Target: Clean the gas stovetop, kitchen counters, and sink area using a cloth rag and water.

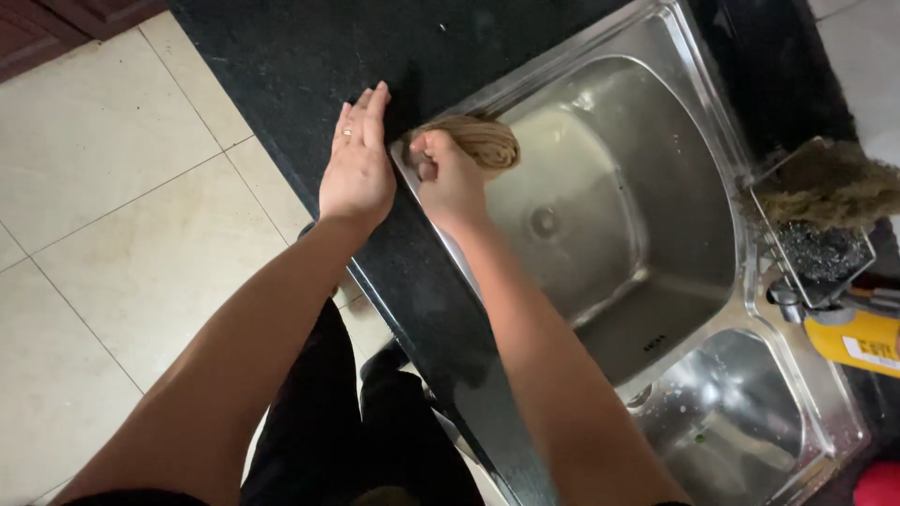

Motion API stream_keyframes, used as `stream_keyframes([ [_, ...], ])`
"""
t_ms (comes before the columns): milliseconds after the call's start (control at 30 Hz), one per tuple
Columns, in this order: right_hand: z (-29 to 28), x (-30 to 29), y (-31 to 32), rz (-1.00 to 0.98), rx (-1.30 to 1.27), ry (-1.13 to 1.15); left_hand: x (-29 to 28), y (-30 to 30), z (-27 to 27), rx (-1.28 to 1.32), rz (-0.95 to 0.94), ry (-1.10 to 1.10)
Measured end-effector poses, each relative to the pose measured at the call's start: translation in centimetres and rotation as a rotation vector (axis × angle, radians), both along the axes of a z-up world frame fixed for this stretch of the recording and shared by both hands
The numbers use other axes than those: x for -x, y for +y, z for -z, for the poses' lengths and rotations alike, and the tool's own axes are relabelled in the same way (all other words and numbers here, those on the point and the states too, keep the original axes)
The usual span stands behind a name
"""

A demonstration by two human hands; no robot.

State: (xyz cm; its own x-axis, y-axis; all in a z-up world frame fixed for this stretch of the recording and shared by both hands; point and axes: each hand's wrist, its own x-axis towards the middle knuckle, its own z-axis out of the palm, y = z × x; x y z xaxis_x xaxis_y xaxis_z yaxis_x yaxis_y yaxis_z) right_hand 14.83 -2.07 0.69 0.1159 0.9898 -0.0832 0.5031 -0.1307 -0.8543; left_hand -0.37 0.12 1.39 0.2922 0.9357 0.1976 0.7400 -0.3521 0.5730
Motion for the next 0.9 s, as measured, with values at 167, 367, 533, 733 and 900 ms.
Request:
stream_keyframes([
  [167, -1.3, -1.5, -1.0, -0.174, 0.148, -0.184, -0.1, 0.0, 0.2, -0.070, -0.011, -0.008],
  [367, -2.4, -7.4, -7.6, -0.373, 0.490, -0.199, -0.2, 0.2, 0.8, -0.082, -0.013, -0.011],
  [533, 0.0, -15.9, -14.2, -0.304, 0.768, -0.120, -0.3, -0.1, -0.9, -0.010, -0.024, -0.018],
  [733, 5.8, -24.6, -19.8, 0.334, 0.834, 0.074, -0.3, -0.1, -1.2, -0.012, -0.035, -0.026],
  [900, 8.7, -20.3, -18.5, 0.871, 0.819, 0.156, -0.3, -0.1, -1.3, -0.038, -0.018, -0.007],
])
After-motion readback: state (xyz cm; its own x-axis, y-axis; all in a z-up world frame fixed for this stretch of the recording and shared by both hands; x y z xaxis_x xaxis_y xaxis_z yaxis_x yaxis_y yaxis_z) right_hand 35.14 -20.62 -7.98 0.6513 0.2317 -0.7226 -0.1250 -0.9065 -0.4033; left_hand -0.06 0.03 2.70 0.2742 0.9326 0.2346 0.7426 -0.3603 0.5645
